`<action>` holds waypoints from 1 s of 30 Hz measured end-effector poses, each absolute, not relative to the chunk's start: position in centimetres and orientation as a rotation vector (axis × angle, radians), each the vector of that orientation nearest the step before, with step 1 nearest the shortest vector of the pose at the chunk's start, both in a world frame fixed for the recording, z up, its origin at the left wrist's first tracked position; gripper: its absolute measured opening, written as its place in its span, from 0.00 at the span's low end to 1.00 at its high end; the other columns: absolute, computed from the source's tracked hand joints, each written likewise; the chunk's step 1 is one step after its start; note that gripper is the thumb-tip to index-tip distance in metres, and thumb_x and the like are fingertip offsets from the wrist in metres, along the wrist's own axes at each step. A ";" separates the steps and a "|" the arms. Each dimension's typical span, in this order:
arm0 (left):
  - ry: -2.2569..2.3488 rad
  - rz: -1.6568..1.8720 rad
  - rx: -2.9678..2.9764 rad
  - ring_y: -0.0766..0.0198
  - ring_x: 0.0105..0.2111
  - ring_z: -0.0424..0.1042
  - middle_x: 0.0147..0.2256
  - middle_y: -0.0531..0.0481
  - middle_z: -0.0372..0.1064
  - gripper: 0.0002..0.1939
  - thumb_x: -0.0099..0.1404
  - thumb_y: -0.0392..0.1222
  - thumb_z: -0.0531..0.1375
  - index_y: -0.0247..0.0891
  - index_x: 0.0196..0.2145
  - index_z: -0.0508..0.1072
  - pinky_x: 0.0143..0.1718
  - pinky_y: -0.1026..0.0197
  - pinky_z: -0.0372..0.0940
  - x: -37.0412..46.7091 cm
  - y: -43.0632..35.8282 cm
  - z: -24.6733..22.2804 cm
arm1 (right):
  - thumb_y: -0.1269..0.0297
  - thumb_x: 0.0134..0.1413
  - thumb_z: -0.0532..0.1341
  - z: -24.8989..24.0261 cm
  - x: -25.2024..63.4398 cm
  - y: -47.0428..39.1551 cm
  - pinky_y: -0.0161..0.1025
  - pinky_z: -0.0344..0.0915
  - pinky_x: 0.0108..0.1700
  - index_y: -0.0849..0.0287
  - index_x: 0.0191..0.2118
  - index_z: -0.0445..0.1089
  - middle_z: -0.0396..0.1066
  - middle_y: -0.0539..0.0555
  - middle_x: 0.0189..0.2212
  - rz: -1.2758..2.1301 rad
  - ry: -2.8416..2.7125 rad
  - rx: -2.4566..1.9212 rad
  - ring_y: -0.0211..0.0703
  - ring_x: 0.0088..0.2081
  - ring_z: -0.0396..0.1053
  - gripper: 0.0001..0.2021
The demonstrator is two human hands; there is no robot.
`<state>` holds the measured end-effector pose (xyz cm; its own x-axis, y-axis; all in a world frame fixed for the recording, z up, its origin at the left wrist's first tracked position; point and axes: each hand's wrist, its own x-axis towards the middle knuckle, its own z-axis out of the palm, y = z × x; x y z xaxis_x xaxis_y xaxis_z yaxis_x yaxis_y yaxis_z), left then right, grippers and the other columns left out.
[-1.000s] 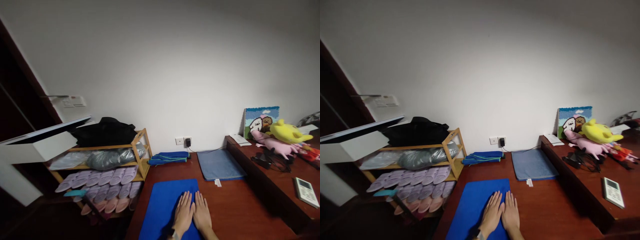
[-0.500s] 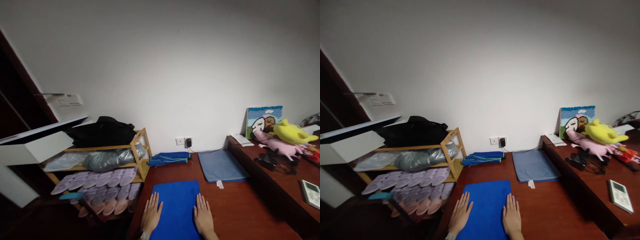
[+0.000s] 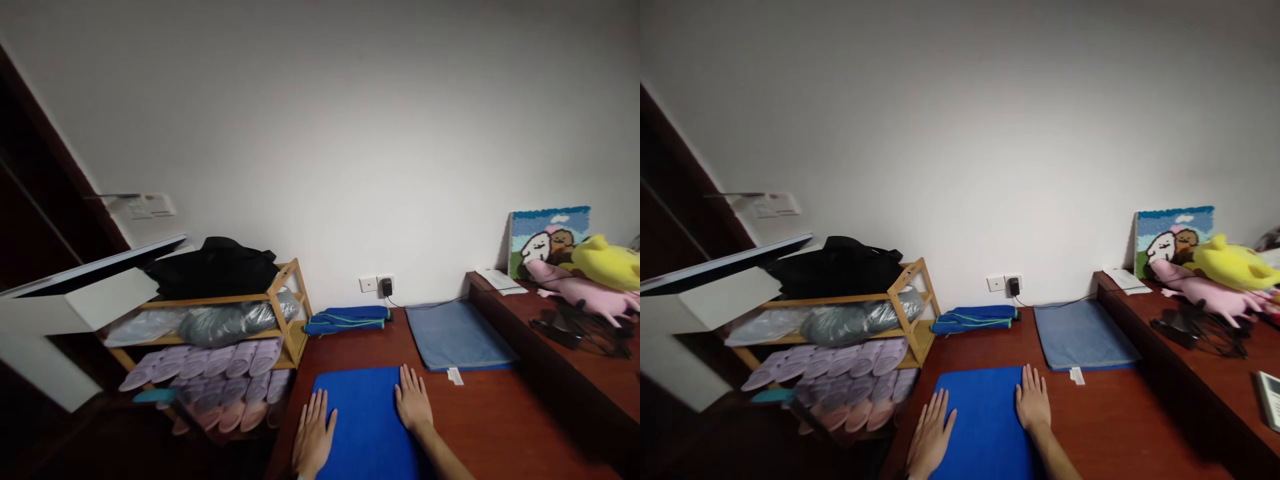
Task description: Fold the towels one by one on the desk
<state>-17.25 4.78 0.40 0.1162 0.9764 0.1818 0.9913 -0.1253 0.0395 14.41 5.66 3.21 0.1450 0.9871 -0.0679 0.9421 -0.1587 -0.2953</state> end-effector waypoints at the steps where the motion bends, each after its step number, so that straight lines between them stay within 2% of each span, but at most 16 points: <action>1: -1.997 -0.251 -2.267 0.52 0.71 0.48 0.72 0.47 0.45 0.34 0.75 0.58 0.42 0.40 0.72 0.50 0.71 0.42 0.48 -17.2 4.8 0.4 | 0.53 0.68 0.36 3.0 14.4 5.6 0.49 0.34 0.73 0.63 0.74 0.39 0.36 0.50 0.74 0.363 -1.908 -2.228 0.47 0.74 0.33 0.33; 6: -1.930 -0.360 -2.247 0.55 0.71 0.47 0.72 0.47 0.47 0.30 0.77 0.48 0.40 0.38 0.72 0.51 0.71 0.44 0.48 -12.4 5.1 1.8 | 0.53 0.68 0.35 3.0 14.5 5.4 0.49 0.33 0.73 0.62 0.74 0.39 0.36 0.50 0.74 0.365 -1.914 -2.223 0.47 0.74 0.34 0.33; 10: -1.672 -0.411 -2.606 0.59 0.72 0.45 0.72 0.51 0.46 0.29 0.78 0.50 0.38 0.42 0.73 0.46 0.72 0.49 0.48 -3.4 6.1 2.6 | 0.55 0.68 0.36 2.9 14.6 5.5 0.49 0.33 0.73 0.63 0.74 0.39 0.36 0.51 0.74 0.355 -1.926 -2.220 0.47 0.74 0.33 0.33; 14: -1.633 -0.362 -2.782 0.58 0.72 0.45 0.72 0.51 0.46 0.30 0.78 0.52 0.35 0.44 0.73 0.44 0.72 0.47 0.46 1.9 7.5 1.8 | 0.59 0.67 0.39 2.2 14.7 5.6 0.50 0.33 0.73 0.62 0.73 0.41 0.35 0.51 0.74 0.322 -1.995 -2.215 0.48 0.74 0.32 0.32; 17: -1.707 -0.311 -2.767 0.57 0.72 0.43 0.73 0.52 0.44 0.31 0.77 0.55 0.35 0.45 0.73 0.44 0.72 0.45 0.44 -0.1 8.5 1.4 | 0.57 0.67 0.38 1.7 14.7 5.8 0.50 0.33 0.73 0.63 0.73 0.40 0.36 0.51 0.74 0.314 -1.973 -2.222 0.48 0.74 0.33 0.32; 25: -2.070 -0.213 -2.369 0.54 0.72 0.45 0.72 0.46 0.46 0.35 0.76 0.60 0.37 0.39 0.73 0.47 0.71 0.44 0.46 -15.7 10.3 1.8 | 0.52 0.68 0.35 1.7 14.6 5.8 0.50 0.32 0.73 0.62 0.74 0.38 0.35 0.49 0.74 0.348 -1.916 -2.212 0.47 0.74 0.33 0.33; 30: -2.105 -0.258 -2.330 0.54 0.72 0.45 0.72 0.46 0.44 0.37 0.76 0.62 0.36 0.36 0.72 0.49 0.71 0.46 0.45 -17.5 10.1 1.7 | 0.54 0.68 0.36 2.2 14.5 5.8 0.50 0.33 0.73 0.63 0.74 0.38 0.36 0.50 0.74 0.340 -1.922 -2.252 0.47 0.74 0.34 0.33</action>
